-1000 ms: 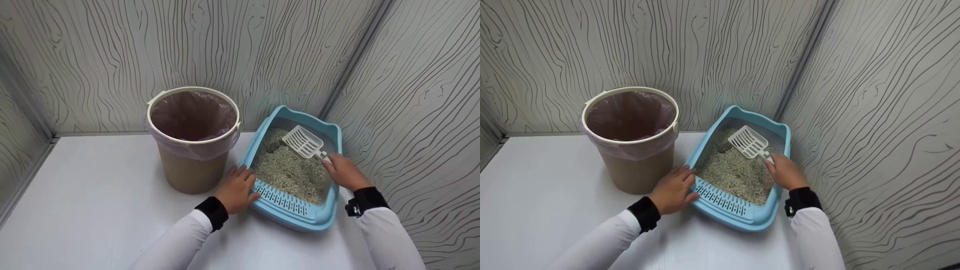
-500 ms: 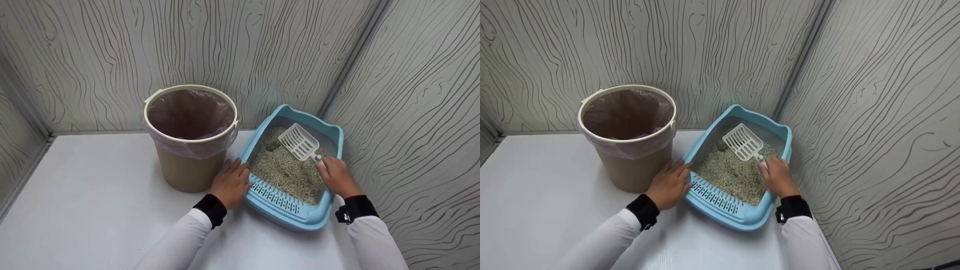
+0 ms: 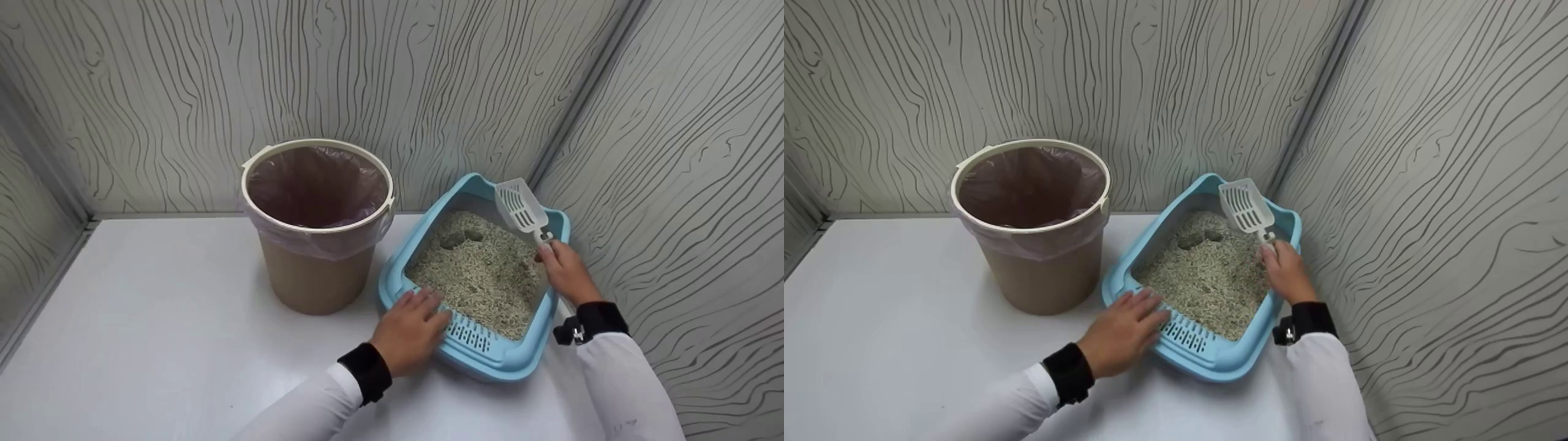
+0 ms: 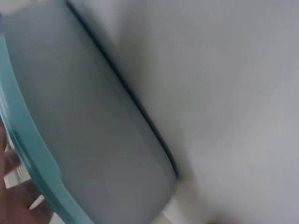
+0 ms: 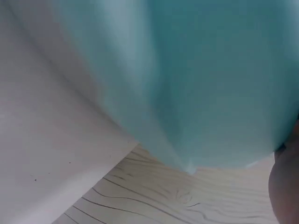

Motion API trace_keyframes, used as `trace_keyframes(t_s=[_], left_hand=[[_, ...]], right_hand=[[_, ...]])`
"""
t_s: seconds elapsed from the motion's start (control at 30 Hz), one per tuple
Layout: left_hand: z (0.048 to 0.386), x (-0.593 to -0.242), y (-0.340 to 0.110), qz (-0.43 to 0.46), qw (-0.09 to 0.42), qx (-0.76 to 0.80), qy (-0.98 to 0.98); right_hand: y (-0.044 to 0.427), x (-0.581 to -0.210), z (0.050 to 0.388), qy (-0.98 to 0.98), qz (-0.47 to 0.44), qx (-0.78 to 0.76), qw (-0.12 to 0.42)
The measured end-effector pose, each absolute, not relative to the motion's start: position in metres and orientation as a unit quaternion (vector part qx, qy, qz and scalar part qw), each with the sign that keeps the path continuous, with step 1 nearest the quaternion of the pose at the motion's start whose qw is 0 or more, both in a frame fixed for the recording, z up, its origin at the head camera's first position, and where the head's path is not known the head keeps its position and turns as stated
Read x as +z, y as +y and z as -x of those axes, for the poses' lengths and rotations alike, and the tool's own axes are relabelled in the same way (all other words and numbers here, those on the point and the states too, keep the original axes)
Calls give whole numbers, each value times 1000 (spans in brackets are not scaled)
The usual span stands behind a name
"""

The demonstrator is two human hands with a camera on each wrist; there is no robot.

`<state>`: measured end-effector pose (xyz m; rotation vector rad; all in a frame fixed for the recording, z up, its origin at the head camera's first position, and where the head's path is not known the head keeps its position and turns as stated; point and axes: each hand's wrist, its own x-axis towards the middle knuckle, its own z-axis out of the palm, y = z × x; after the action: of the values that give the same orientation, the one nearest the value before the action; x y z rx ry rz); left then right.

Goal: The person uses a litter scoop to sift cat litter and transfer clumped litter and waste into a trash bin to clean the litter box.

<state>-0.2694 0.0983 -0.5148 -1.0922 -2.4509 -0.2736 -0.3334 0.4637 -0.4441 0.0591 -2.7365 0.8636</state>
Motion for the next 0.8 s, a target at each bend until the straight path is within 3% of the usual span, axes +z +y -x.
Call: trace_keyframes(t_s=[0.17, 0.47, 0.8], left_hand=[[250, -529, 116, 457, 157, -57, -874], [272, -536, 109, 457, 137, -48, -877], [294, -535, 93, 386, 139, -92, -907]], right_hand=[[469, -440, 346, -960, -23, 259, 105], [470, -446, 345, -966, -30, 217, 136], [446, -455, 326, -965, 4, 186, 183]])
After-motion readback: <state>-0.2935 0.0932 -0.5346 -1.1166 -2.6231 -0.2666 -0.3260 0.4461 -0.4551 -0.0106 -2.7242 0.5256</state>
